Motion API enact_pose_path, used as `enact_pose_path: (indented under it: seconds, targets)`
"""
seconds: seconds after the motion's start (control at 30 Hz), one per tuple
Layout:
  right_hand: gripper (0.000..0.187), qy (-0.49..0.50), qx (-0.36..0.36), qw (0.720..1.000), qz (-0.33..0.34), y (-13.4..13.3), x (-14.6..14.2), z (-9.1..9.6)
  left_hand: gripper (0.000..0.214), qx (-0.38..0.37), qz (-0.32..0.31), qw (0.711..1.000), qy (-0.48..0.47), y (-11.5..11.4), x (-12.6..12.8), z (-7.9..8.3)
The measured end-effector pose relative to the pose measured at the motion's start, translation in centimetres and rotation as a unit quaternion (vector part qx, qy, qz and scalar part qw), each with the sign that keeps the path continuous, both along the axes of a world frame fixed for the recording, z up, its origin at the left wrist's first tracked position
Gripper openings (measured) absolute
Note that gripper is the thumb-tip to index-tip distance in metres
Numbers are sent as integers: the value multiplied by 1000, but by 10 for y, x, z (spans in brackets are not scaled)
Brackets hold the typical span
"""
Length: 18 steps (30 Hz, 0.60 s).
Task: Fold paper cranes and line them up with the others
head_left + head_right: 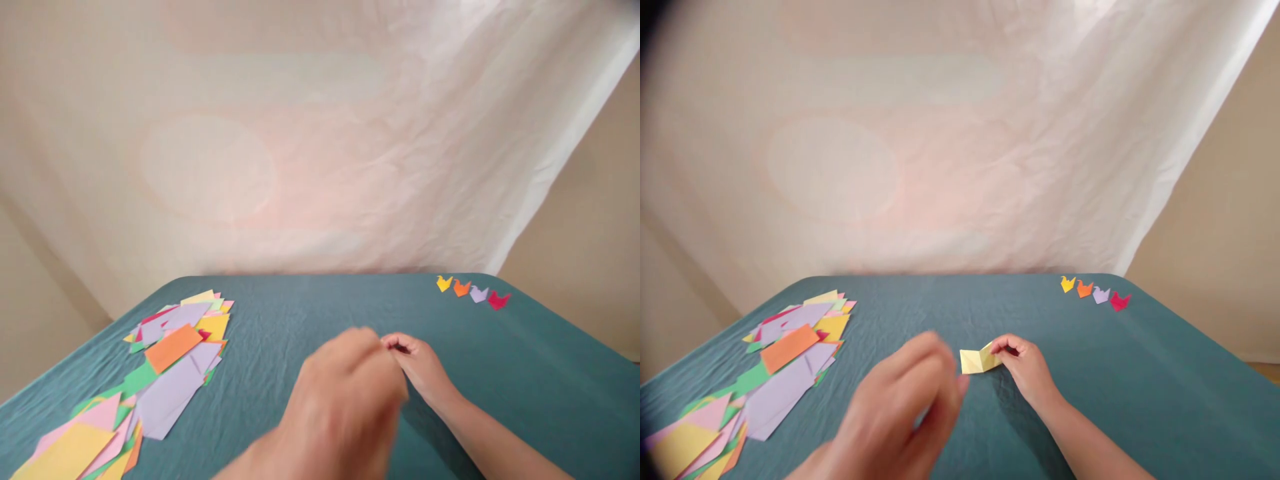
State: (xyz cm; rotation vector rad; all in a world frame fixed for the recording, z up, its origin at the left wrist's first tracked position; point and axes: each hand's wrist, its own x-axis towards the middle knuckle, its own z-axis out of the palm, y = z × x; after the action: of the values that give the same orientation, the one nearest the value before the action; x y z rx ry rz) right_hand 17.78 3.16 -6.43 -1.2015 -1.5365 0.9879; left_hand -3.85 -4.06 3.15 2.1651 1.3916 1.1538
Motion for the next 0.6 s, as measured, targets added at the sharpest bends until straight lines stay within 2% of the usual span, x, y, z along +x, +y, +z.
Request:
enact_pose_path:
  seconds: [0.03, 0.07, 0.13, 0.23, 0.33, 0.43, 0.6]
  targets:
    - [13, 8, 2, 1000, -1, 0, 0, 0, 14, -6, -18, 1000, 1, 16, 4, 0]
    - [13, 16, 3, 1000, -3, 0, 0, 1, 9, -31, -65, 997, 1, 31, 6, -2]
    - [12, 25, -1, 1000, -7, 0, 0, 3, 5, -86, -129, 988, -20, 55, 8, -12]
    - [11, 23, -9, 1000, -13, 0, -1, 7, 7, -167, -141, 974, -58, 75, 6, -32]
    - [11, 29, -10, 999, -13, 0, -2, 10, 5, -188, -172, 964, -80, 79, 7, -44]
    - [11, 39, -11, 999, -10, -2, -2, 11, 5, -181, -186, 962, -88, 76, 12, -48]
    - [8, 67, -12, 997, 19, -5, -2, 15, 15, -183, -159, 967, -76, 76, 17, -55]
